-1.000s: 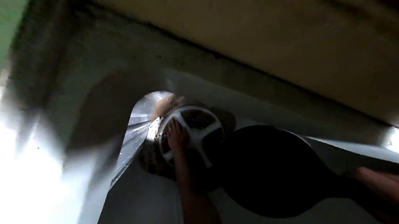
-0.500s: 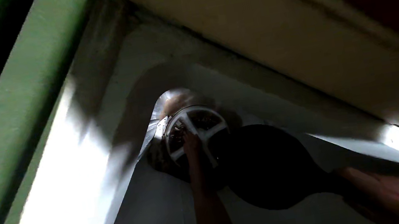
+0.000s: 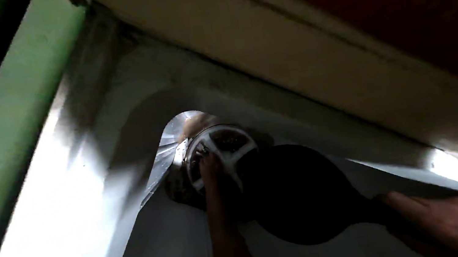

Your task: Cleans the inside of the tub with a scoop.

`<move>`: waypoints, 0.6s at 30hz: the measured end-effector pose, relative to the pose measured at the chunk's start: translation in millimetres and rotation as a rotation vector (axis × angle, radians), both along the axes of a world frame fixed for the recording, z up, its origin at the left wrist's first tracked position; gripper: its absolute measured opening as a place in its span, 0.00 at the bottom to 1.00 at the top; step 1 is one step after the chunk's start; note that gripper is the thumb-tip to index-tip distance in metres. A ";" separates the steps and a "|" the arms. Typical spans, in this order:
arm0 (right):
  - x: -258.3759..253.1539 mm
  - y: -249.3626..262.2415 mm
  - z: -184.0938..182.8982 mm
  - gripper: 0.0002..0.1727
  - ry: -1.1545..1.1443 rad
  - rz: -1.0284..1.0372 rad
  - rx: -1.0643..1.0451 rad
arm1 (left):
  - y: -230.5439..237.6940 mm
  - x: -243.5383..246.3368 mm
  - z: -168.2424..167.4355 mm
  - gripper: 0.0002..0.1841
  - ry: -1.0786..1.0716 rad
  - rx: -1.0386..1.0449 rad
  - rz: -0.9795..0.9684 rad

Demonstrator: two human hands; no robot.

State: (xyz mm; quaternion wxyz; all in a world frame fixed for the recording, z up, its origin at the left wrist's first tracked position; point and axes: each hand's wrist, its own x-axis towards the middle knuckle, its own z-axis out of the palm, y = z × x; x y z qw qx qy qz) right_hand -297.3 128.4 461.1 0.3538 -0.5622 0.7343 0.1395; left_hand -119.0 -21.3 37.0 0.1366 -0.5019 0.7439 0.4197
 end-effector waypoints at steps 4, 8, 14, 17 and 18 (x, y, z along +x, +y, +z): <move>2.2 -0.2 -0.8 0.16 0.019 -0.025 0.058 | 5.0 -5.7 -24.9 0.35 -0.052 0.046 0.107; 4.3 -3.2 1.0 0.16 0.012 -0.028 0.106 | 20.2 -11.7 -18.1 0.28 -0.127 0.228 0.122; 1.8 1.7 -0.5 0.15 0.033 0.048 0.076 | 27.7 -6.8 -36.0 0.37 -0.125 -0.038 0.294; 2.8 -0.5 0.7 0.16 0.027 0.032 0.077 | 35.4 -12.5 -28.9 0.30 -0.182 0.115 0.202; 4.1 -0.4 1.0 0.16 0.013 0.032 0.069 | 33.6 -13.3 -16.7 0.27 -0.200 0.166 0.188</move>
